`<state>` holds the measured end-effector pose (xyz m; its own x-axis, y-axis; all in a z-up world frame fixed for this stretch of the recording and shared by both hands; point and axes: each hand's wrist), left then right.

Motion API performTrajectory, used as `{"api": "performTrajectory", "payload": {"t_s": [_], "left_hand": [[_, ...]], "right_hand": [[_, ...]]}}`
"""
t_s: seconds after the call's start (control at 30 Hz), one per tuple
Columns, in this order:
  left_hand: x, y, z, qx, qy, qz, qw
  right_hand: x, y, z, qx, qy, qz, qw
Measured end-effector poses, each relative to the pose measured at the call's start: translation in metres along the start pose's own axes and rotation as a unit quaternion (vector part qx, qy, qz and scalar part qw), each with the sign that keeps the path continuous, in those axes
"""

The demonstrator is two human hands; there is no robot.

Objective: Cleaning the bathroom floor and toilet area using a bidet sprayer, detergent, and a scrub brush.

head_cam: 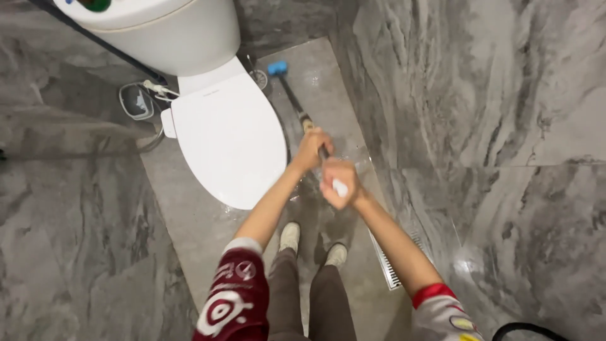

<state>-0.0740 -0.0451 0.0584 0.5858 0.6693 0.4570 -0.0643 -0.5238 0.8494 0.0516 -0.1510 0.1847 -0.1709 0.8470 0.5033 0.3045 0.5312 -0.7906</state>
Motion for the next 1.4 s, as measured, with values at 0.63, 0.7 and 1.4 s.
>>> {"api": "performTrajectory", "payload": {"t_s": [0.63,0.7,1.4], "left_hand": [[0.014,-0.004,0.009,-0.045,0.018,-0.037,0.998],[0.027,0.021,0.017,-0.091,-0.005,0.003,0.996],[0.072,-0.061,0.065,-0.079,0.014,0.03,0.996]], "right_hand": [[0.025,-0.02,-0.008,-0.049,0.019,0.038,0.998],[0.036,-0.05,-0.03,-0.036,0.013,0.023,0.999],[0.0,0.061,-0.045,-0.117,0.019,0.052,0.992]]}}
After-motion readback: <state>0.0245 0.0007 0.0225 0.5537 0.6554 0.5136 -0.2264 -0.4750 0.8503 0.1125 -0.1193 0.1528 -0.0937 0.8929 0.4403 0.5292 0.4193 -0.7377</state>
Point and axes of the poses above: each hand's wrist, its own x-axis towards the middle knuckle, its own z-axis out of the palm, y = z × x, and after that the axes turned 10 degrees about -x, right-handed
